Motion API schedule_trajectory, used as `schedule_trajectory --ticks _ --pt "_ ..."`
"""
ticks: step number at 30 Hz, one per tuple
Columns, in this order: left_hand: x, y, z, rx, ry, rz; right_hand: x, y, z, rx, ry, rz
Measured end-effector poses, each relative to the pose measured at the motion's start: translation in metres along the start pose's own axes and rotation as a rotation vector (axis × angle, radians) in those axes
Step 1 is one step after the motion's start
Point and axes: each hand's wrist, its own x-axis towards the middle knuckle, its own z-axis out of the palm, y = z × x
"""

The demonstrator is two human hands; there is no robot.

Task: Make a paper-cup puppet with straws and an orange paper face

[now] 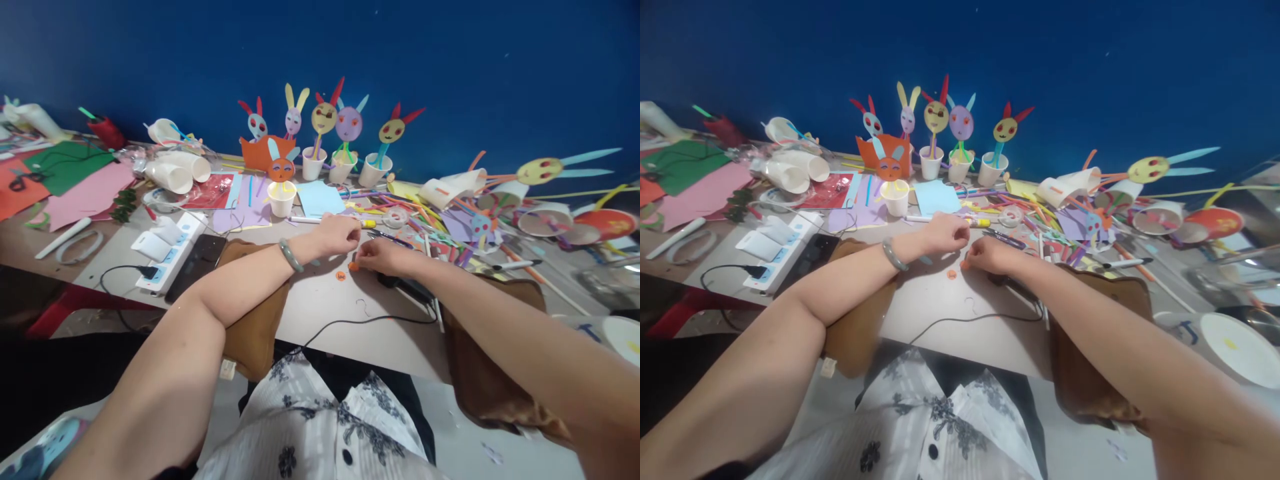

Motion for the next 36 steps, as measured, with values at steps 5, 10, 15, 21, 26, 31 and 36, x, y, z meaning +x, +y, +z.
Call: schedule_trajectory --ticks 5,10,15,21,26,31,36 --pt "-0.001 0.001 -0.003 0.005 -0.011 -0.001 0.009 -0.010 -0.001 -0.194 0.054 -0.025" --pt "-0.002 0.001 -0.004 -0.003 -0.013 0.020 0.004 -0.010 -0.004 -0.254 0.093 -0.007" --pt "-0.001 0.000 -0.002 0.009 -0.006 0.011 -0.007 -0.006 -0.009 -0.298 0.143 -0.003" --pt "-0.001 0.001 -0.002 0.043 -0.012 -0.021 -0.025 -0.002 0.006 -0.264 0.212 -0.230" --pt "0.000 0.001 -0.001 0.048 0.016 -0.059 -0.023 -0.005 0.025 -0.169 0.194 -0.328" --pt "0.000 0.001 -0.001 0.030 0.093 -0.120 -0.008 -0.012 0.027 -0.174 0.182 -0.293" --pt "0.000 -0.001 -0.002 -0.026 0.142 -0.136 -0.007 -0.024 0.024 -0.258 0.116 -0.244"
